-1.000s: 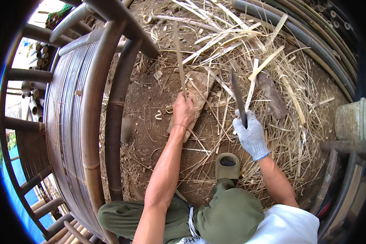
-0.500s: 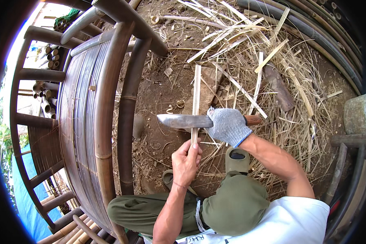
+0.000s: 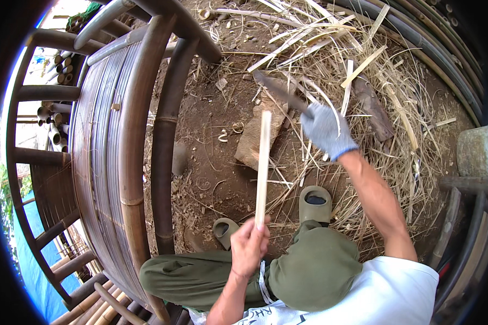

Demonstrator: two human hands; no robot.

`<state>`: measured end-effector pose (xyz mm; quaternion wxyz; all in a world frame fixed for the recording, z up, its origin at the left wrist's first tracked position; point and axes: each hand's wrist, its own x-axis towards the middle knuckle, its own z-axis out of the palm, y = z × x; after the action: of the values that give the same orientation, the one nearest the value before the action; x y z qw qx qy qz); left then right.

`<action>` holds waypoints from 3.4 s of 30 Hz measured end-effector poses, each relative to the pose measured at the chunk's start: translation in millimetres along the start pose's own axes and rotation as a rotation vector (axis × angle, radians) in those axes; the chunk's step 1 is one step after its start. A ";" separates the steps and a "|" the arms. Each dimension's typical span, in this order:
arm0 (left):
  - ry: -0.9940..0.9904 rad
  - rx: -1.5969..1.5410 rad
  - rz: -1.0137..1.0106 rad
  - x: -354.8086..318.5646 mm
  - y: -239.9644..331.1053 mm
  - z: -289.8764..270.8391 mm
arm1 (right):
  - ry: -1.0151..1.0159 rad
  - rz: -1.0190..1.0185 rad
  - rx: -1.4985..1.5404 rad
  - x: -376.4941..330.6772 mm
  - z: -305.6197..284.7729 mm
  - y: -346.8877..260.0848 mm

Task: The person builds a bamboo chair by cutting bamboo pieces with a knife, scraping bamboo strips, and tying pieces together with string.

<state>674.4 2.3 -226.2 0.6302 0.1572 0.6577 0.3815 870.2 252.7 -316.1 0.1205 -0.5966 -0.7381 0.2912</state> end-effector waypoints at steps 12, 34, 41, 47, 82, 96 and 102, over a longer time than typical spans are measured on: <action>0.042 0.038 0.145 30.4 22.9 14.7 | -0.073 -0.273 -0.066 -53.4 42.7 -49.6; -0.078 0.063 0.055 46.9 27.2 10.3 | 0.012 -0.009 0.532 -29.3 29.7 -36.4; 0.129 0.491 0.350 70.2 13.5 5.2 | -0.153 -0.260 -0.026 -77.4 35.2 -42.7; 0.100 0.602 0.368 19.8 -3.8 4.0 | -0.064 -0.051 -0.171 -13.5 24.7 9.9; -0.042 0.050 0.178 82.2 24.4 0.4 | -0.552 0.132 1.056 -68.4 15.9 -54.9; 0.005 -0.198 0.382 82.6 119.6 -16.9 | -0.002 0.286 0.252 -37.2 20.5 57.0; -0.007 -0.362 0.260 141.8 135.0 33.5 | -0.539 0.220 1.365 -35.3 -41.4 -4.8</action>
<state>647.0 199.0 -229.4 0.5958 0.1262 0.5506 0.5708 897.2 230.4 -274.1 0.2495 -0.3674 -0.3327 0.8319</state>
